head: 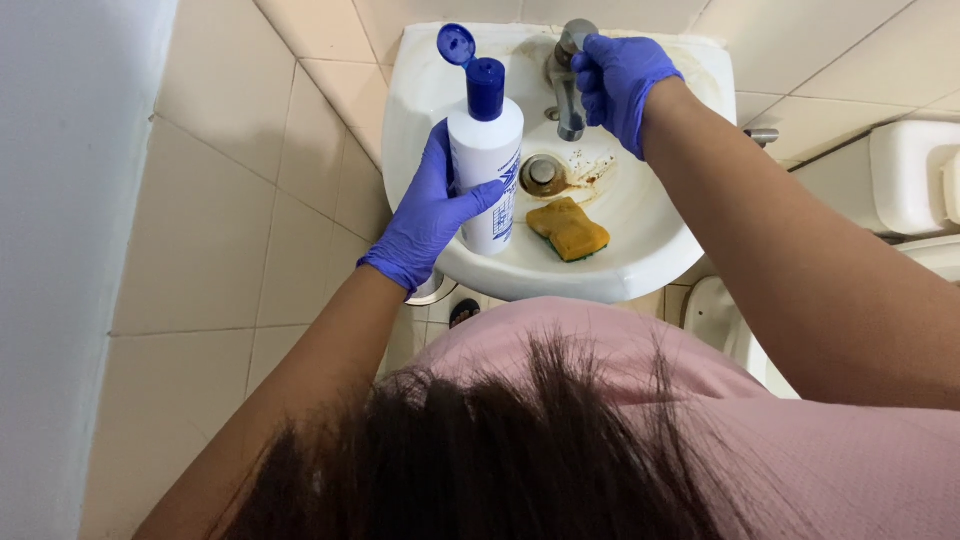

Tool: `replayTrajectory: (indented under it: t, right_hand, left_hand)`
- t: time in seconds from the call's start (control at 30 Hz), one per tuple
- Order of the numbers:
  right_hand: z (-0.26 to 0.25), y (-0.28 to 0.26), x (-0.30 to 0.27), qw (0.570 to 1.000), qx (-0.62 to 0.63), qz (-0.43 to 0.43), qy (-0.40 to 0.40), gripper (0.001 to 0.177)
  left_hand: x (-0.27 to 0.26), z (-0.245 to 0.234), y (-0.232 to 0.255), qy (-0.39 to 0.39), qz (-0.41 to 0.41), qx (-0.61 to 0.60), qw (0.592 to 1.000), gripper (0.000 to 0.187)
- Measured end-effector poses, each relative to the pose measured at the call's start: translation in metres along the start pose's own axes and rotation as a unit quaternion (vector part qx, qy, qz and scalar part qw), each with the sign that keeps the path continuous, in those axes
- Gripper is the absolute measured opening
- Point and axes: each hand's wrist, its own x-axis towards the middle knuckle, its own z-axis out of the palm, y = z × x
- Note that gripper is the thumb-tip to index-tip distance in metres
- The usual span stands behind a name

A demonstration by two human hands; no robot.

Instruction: The person applies cleaning liquid to a sponge and scrubs a dirty bathroom sink basin, faucet, and drain area. They repeatedly apply more liquid and continue scrubbing until the sink surface appears cleaner.

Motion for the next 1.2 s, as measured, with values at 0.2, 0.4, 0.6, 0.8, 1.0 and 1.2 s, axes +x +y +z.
replayTrajectory:
  t: [0.2, 0.4, 0.6, 0.8, 1.0, 1.2]
  right_hand:
    - [-0.003, 0.002, 0.017, 1.000, 0.001, 0.013, -0.005, 0.026]
    - [-0.004, -0.012, -0.015, 0.998, -0.040, 0.018, -0.043, 0.030]
    - [-0.045, 0.020, -0.023, 0.996, 0.024, 0.041, -0.073, 0.034]
    - [-0.064, 0.092, 0.011, 0.991, 0.058, 0.102, -0.057, 0.021]
    - [-0.036, 0.094, 0.002, 0.958, 0.183, 0.174, -0.135, 0.032]
    - [-0.012, 0.055, -0.015, 0.861, 0.433, 0.223, -0.151, 0.076]
  left_hand:
    - [0.012, -0.005, -0.012, 0.002, 0.019, 0.018, 1.000, 0.074]
    - [0.012, -0.005, -0.005, 0.009, 0.016, 0.043, 0.999, 0.073]
    - [0.017, -0.020, -0.027, 0.025, 0.069, 0.048, 0.996, 0.069]
    - [0.018, -0.039, -0.031, 0.025, 0.032, 0.026, 0.999, 0.074]
    - [0.021, -0.046, -0.043, 0.036, 0.042, 0.028, 0.998, 0.078]
    - [0.009, -0.043, -0.017, 0.066, 0.088, 0.049, 0.993, 0.074]
